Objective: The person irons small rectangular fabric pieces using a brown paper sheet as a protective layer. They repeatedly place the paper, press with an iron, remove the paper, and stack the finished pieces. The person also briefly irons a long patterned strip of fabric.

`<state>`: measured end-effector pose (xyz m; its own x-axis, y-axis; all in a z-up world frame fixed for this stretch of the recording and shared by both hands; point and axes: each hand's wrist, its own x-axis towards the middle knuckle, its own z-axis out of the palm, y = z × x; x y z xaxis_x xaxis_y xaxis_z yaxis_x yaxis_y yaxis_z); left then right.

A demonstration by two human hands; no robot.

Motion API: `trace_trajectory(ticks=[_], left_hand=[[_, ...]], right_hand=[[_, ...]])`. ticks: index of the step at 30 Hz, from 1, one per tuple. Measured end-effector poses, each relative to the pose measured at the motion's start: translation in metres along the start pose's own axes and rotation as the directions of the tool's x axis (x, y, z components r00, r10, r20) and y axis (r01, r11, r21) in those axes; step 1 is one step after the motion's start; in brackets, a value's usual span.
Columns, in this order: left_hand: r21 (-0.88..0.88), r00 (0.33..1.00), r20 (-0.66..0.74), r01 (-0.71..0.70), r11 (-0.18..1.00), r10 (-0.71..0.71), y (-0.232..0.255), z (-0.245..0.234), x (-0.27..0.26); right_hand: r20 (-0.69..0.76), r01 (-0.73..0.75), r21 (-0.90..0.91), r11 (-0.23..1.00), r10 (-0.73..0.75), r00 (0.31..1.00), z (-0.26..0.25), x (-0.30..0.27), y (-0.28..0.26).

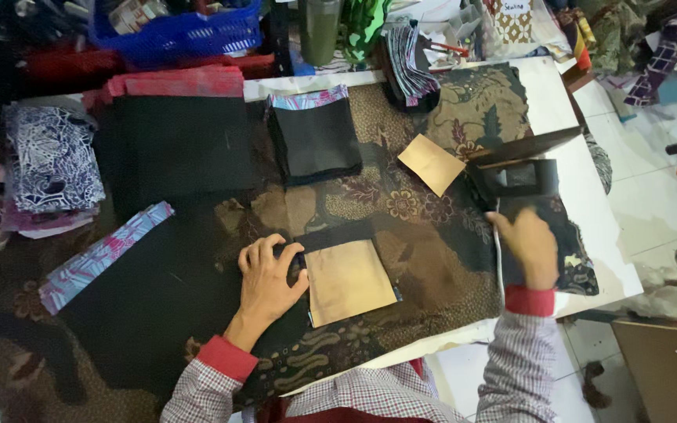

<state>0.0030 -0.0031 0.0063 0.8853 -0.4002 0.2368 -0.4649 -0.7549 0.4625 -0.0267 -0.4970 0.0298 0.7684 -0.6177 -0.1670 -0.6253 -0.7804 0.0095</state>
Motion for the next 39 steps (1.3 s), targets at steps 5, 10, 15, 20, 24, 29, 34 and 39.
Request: trace_trajectory(ticks=[5, 10, 15, 20, 24, 29, 34, 39], left_hand=[[-0.006, 1.000, -0.003, -0.001, 1.000, 0.001, 0.001, -0.003, 0.000], [-0.020, 1.000, 0.015, 0.002, 1.000, -0.002, 0.001, -0.005, -0.001], [-0.044, 0.999, 0.045, 0.009, 0.999, -0.007, 0.001, -0.006, 0.000], [-0.034, 0.999, 0.036, 0.019, 0.999, -0.018, 0.002, -0.004, 0.000], [-0.046, 0.998, 0.057, 0.036, 0.998, -0.033, 0.001, -0.005, 0.000], [-0.049, 0.998, 0.043, 0.038, 0.998, -0.036, 0.003, -0.007, 0.001], [-0.062, 0.999, 0.030, 0.030, 0.998, -0.028, 0.001, -0.004, -0.001], [-0.065, 0.999, 0.036, 0.043, 0.997, -0.041, -0.002, -0.001, -0.003]], right_hand=[[-0.347, 0.597, 0.422, 0.683, -0.487, 0.802, 0.025, -0.008, -0.106], [-0.507, 0.626, 0.181, 0.759, -0.474, 0.720, 0.035, 0.028, -0.169], [-0.180, 0.542, 0.578, 0.611, -0.552, 0.814, 0.024, -0.040, -0.179], [-0.289, 0.877, 0.264, 0.402, -0.834, 0.470, 0.039, -0.120, -0.214], [-0.232, 0.895, 0.237, 0.377, -0.873, 0.429, 0.046, -0.136, -0.208], [-0.215, 0.913, 0.193, 0.359, -0.892, 0.397, 0.055, -0.148, -0.192], [-0.115, 0.899, 0.256, 0.355, -0.912, 0.393, 0.035, -0.158, -0.180], [-0.204, 0.872, 0.321, 0.371, -0.871, 0.446, 0.009, -0.152, -0.200]])
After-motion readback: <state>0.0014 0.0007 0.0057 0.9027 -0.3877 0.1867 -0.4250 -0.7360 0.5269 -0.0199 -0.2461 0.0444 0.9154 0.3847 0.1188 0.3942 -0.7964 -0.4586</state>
